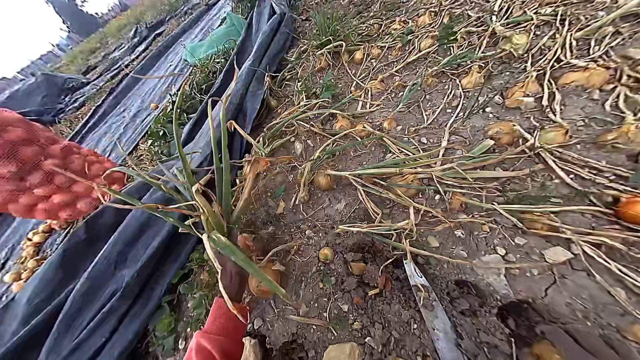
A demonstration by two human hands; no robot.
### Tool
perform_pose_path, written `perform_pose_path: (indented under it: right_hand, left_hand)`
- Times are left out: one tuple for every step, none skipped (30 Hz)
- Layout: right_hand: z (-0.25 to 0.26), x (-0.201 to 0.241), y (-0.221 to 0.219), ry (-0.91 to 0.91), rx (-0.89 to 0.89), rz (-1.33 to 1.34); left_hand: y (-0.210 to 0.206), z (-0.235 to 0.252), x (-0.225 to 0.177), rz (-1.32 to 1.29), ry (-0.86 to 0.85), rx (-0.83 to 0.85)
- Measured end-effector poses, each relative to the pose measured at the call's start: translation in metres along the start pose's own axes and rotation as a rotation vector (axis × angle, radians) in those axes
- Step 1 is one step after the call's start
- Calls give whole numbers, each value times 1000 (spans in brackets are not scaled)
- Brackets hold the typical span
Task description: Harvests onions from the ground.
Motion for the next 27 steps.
perform_pose_path:
  right_hand:
    - [3,1,7,-6,111,22]
    - [8,6,18,-33,267,57]
    - [12,8,23,-42,350,60]
    - [15,9,24,-34,379,55]
    - [18,9,23,-22,386,52]
    - [19,8,20,-11,398,44]
    - [19,8,20,-3,402,30]
    - [19,9,22,5,392,24]
    - [18,10,23,14,364,22]
    - [17,10,23,18,329,28]
    - [15,9,23,21,300,30]
    - [13,9,24,26,282,47]
    - [13,8,24,45,242,72]
    - [13,8,24,55,209,83]
    - [14,8,23,59,191,86]
    - [16,8,23,59,191,83]
    - [17,7,22,53,197,83]
    - [17,7,22,50,197,86]
    - [17,6,21,50,190,89]
    - [16,6,22,50,180,91]
    - [15,7,23,48,170,97]
    - [15,8,24,46,168,105]
    - [16,9,25,44,174,113]
    - [16,9,26,43,166,114]
    - [17,8,26,40,157,108]
    - [17,7,26,36,152,100]
    - [17,7,26,32,156,92]
  left_hand:
    - [-5,0,-5,-10,-3,-23]
    - [-16,5,-7,-31,0,-11]
    - [-34,11,-15,-53,-31,36]
    - [-57,19,-24,-51,-70,114]
    - [-84,31,-29,-27,-76,185]
    - [-114,46,-31,24,-67,248]
    - [-144,66,-26,100,-60,298]
    - [-173,82,-22,189,-39,371]
    - [-199,90,-24,296,-8,475]
    - [-222,95,-25,397,13,572]
    - [-239,98,-25,489,29,651]
    - [-252,100,-23,549,28,696]
    - [-260,102,-20,559,18,711]
    - [-264,104,-17,529,9,712]
    - [-266,103,-14,474,0,705]
    - [-267,101,-14,410,-8,691]
    - [-268,99,-13,339,-13,673]
    - [-268,98,-13,267,-6,657]
    - [-267,97,-14,208,9,622]
    - [-267,98,-11,177,30,566]
    - [-266,98,-8,174,60,498]
    - [-262,97,-8,187,93,434]
    - [-256,90,-11,193,132,391]
    - [-248,83,-9,172,161,357]
    - [-238,73,-8,134,179,327]
    - [-226,63,-7,95,180,294]
    - [-213,54,-7,39,169,261]
Point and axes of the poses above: each hand's wrist, its own z-axis towards the middle knuckle, its own y-axis out of the back of the hand, x = y × z, the point moved 7 cm from there along z, towards the middle knuckle, and after that the axes turned 9 degrees about -z, right-handed, at the moved point
